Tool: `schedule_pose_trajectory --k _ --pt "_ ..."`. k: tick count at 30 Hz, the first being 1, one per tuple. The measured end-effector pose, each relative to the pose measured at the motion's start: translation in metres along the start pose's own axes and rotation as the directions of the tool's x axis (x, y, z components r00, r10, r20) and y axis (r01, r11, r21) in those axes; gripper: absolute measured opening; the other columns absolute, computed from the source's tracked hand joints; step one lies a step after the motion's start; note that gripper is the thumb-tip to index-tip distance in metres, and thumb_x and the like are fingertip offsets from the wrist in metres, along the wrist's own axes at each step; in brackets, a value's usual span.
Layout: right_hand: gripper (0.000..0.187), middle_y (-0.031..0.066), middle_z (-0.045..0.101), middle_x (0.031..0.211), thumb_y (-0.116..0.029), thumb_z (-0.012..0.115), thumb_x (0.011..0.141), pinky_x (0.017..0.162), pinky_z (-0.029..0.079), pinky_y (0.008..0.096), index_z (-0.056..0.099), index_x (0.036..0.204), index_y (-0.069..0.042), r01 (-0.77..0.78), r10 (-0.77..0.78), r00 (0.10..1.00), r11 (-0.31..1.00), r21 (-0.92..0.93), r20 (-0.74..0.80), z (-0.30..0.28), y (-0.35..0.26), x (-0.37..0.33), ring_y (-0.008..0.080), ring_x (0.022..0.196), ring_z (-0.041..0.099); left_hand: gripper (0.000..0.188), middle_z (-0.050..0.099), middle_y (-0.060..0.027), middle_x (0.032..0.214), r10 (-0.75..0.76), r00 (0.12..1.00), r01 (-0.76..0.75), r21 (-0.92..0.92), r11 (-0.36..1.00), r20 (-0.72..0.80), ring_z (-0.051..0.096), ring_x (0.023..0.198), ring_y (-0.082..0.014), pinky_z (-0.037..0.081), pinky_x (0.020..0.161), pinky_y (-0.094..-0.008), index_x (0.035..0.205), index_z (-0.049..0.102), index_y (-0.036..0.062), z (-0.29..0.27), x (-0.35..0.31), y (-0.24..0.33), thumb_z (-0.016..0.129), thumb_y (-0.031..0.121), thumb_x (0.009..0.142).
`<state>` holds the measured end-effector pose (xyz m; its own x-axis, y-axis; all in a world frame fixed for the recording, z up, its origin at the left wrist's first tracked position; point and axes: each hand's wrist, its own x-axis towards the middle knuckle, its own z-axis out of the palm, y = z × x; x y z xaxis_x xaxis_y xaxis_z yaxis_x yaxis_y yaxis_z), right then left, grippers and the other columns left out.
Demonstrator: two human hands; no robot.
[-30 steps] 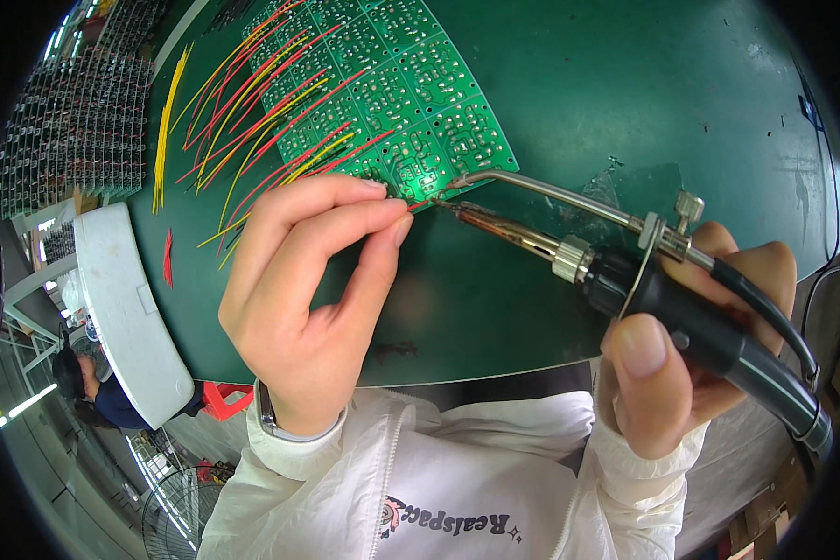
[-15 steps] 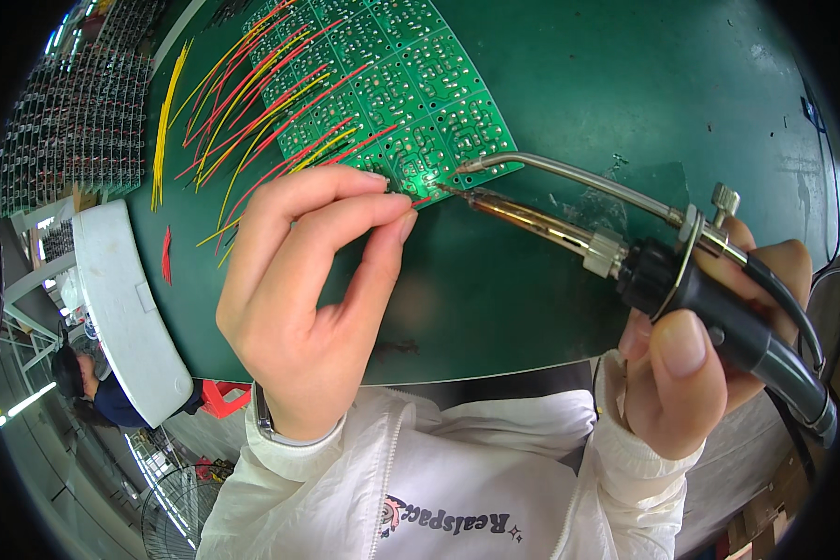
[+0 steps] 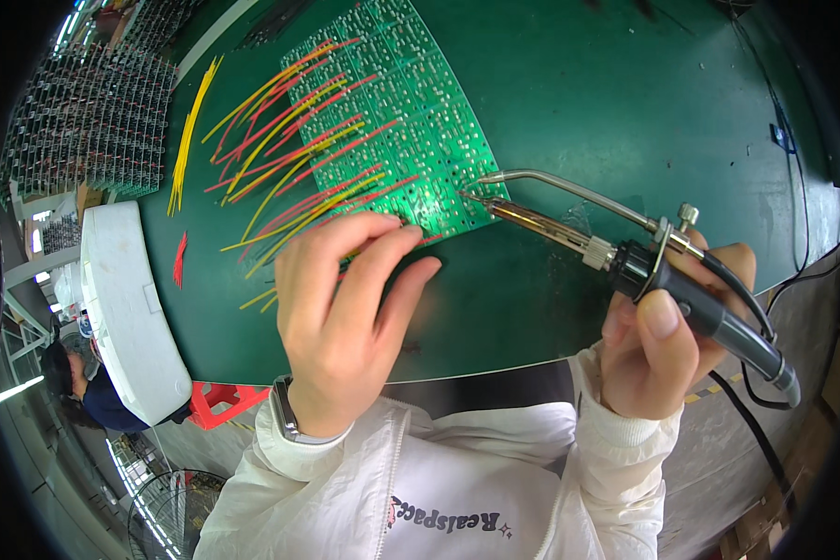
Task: The person solders wires to a circuit board panel by picking up wires from the table and attaching them to the board using a soldering iron.
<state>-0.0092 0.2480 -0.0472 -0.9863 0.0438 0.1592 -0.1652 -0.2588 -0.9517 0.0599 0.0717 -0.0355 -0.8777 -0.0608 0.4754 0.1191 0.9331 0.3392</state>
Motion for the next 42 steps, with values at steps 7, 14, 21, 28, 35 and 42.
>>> schedule_pose_trajectory --k 7,14,21,28,35,42 --pt "0.024 0.0059 0.045 0.063 -0.019 0.056 0.071 0.038 0.031 0.0157 0.044 0.08 0.0 0.04 -0.038 0.999 0.998 0.052 -0.023 0.005 -0.006 0.005 0.0072 0.043 0.039 0.031 0.057 -0.0052 0.091 -0.004 0.999 0.006 -0.037 0.999 0.047 0.054 0.079 -0.021 0.039 0.068 -0.032 0.09 0.062 0.0032 -0.013 -0.011 0.018 0.074 0.005 0.061" --pt "0.025 0.0054 0.044 0.061 -0.014 0.054 0.079 0.036 0.025 0.0183 0.046 0.095 0.003 -0.048 0.05 0.998 0.998 0.049 -0.048 0.015 -0.014 0.028 0.0085 0.043 0.038 0.029 0.061 -0.0092 0.098 -0.09 0.995 0.092 0.063 0.994 -0.038 0.057 0.087 -0.0247 0.044 0.075 -0.0353 0.1 0.062 0.0037 -0.058 0.015 -0.015 0.068 0.006 0.071" --pt "0.025 0.0048 0.049 0.065 -0.015 0.059 0.079 0.04 0.029 0.0193 0.052 0.097 0.002 -0.104 0.101 0.994 0.991 0.083 0.036 0.044 -0.021 0.068 0.0089 0.049 0.044 0.02 0.06 -0.0109 0.089 -0.1 0.992 0.121 0.311 0.943 -0.082 0.059 0.081 -0.0242 0.046 0.071 -0.0318 0.095 0.06 0.002 -0.068 0.083 -0.171 0.063 0.009 0.077" --pt "0.018 0.0041 0.051 0.062 -0.013 0.062 0.078 0.042 0.033 0.0203 0.054 0.086 0.001 0.061 -0.062 0.998 0.991 0.12 0.001 0.082 -0.003 0.119 0.0095 0.05 0.048 0.019 0.06 -0.013 0.092 0.123 0.99 -0.126 -0.035 0.991 -0.071 0.059 0.086 -0.0279 0.045 0.076 -0.0332 0.093 0.062 0.0018 0.005 0.175 -0.171 0.061 0.013 0.078" --pt "0.02 0.0057 0.051 0.062 -0.011 0.064 0.077 0.041 0.035 0.0196 0.05 0.086 0.001 0.094 -0.093 0.995 0.995 0.019 -0.028 0.083 0.013 0.119 0.0095 0.047 0.048 0.011 0.061 -0.0092 0.079 -0.093 0.996 0.092 -0.178 0.98 0.006 0.06 0.073 -0.0217 0.046 0.065 -0.0304 0.081 0.065 0.0018 0.034 0.183 -0.176 0.065 0.01 0.074" --pt "0.02 0.0061 0.052 0.062 -0.011 0.064 0.076 0.041 0.036 0.0198 0.051 0.086 0.001 0.035 -0.034 0.999 0.999 0.027 -0.043 0.086 0.016 0.122 0.0095 0.047 0.048 0.01 0.061 -0.0073 0.075 -0.141 0.99 0.132 -0.217 0.967 -0.024 0.058 0.067 -0.0178 0.045 0.062 -0.027 0.076 0.065 0.0006 0.031 0.185 -0.18 0.067 0.009 0.072"
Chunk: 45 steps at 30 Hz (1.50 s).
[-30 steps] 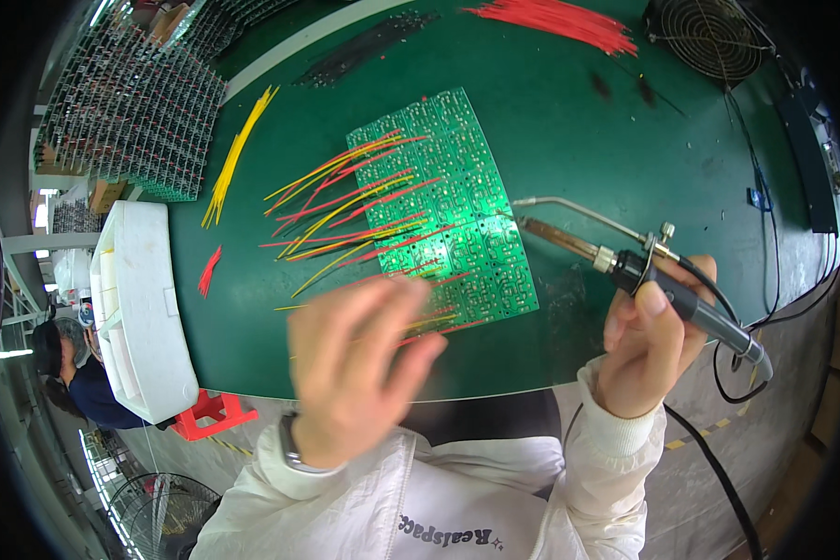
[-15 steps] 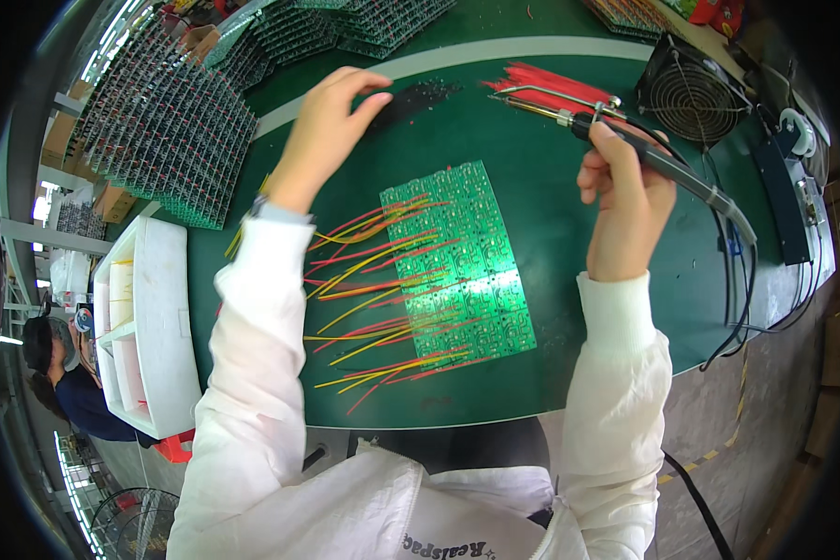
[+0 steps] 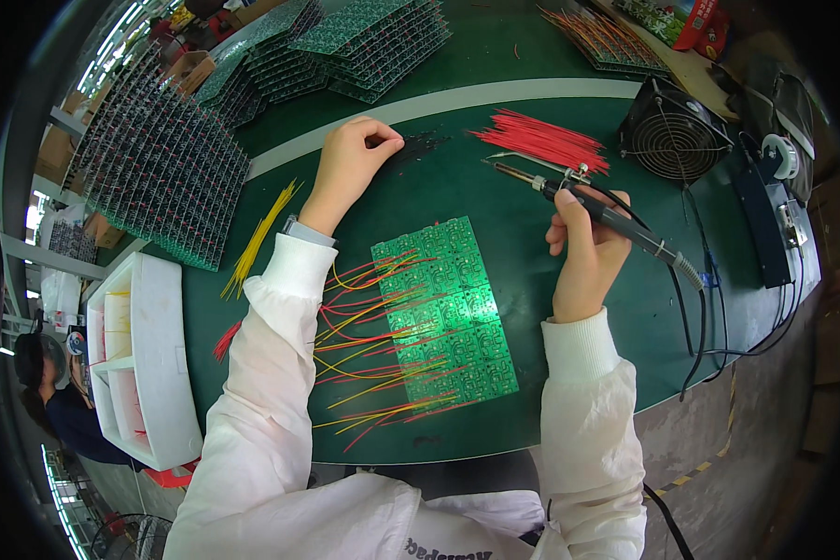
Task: The person solders wires to a circuit board panel by picking up wires from the table and attaching them to the board using a soldering iron.
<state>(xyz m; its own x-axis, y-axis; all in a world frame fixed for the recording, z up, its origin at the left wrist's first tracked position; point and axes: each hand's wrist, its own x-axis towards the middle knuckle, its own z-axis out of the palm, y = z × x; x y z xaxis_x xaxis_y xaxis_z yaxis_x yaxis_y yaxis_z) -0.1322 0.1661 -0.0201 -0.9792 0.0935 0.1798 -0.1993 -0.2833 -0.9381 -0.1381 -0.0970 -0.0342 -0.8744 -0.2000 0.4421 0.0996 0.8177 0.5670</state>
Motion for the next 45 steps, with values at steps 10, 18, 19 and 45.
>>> schedule_pose_trajectory --k 10,18,19,45 --pt "0.018 0.0056 0.052 0.062 -0.011 0.064 0.077 0.041 0.036 0.0198 0.052 0.085 0.0 -0.013 0.013 1.0 1.0 -0.013 0.011 -0.003 0.002 0.001 0.0094 0.047 0.049 0.012 0.062 -0.0046 0.077 -0.092 0.99 0.102 -0.1 0.99 0.104 0.06 0.071 -0.0128 0.046 0.065 -0.024 0.082 0.064 0.0009 -0.015 0.004 0.002 0.063 0.012 0.078" --pt "0.018 0.006 0.052 0.062 -0.01 0.063 0.077 0.04 0.036 0.0198 0.05 0.085 0.0 -0.013 0.013 1.0 1.0 -0.024 0.019 -0.01 -0.005 -0.012 0.0091 0.047 0.048 0.009 0.056 0.0003 0.076 0.04 0.999 -0.035 -0.195 0.98 0.021 0.051 0.071 -0.0071 0.041 0.066 -0.0216 0.086 0.056 0.002 -0.079 -0.034 0.077 0.055 0.01 0.083" --pt "0.018 0.0061 0.052 0.062 -0.009 0.063 0.077 0.04 0.036 0.0197 0.05 0.085 0.0 -0.006 0.006 1.0 1.0 -0.03 0.024 -0.012 -0.005 -0.014 0.009 0.046 0.048 0.008 0.056 0.0001 0.075 0.004 0.998 0.013 -0.237 0.971 0.069 0.052 0.073 -0.008 0.041 0.065 -0.0236 0.085 0.057 0.0017 -0.078 -0.046 0.087 0.057 0.009 0.082" --pt "0.016 0.0027 0.049 0.062 -0.009 0.061 0.079 0.043 0.032 0.0197 0.05 0.087 -0.002 -0.026 0.046 0.979 0.995 -0.101 0.197 -0.028 -0.011 -0.011 0.0082 0.048 0.044 0.008 0.055 -0.0032 0.077 0.292 0.956 -0.293 0.156 0.943 0.033 0.054 0.069 -0.0209 0.043 0.062 -0.0318 0.077 0.061 0.0055 -0.006 -0.105 0.082 0.066 0.006 0.071"
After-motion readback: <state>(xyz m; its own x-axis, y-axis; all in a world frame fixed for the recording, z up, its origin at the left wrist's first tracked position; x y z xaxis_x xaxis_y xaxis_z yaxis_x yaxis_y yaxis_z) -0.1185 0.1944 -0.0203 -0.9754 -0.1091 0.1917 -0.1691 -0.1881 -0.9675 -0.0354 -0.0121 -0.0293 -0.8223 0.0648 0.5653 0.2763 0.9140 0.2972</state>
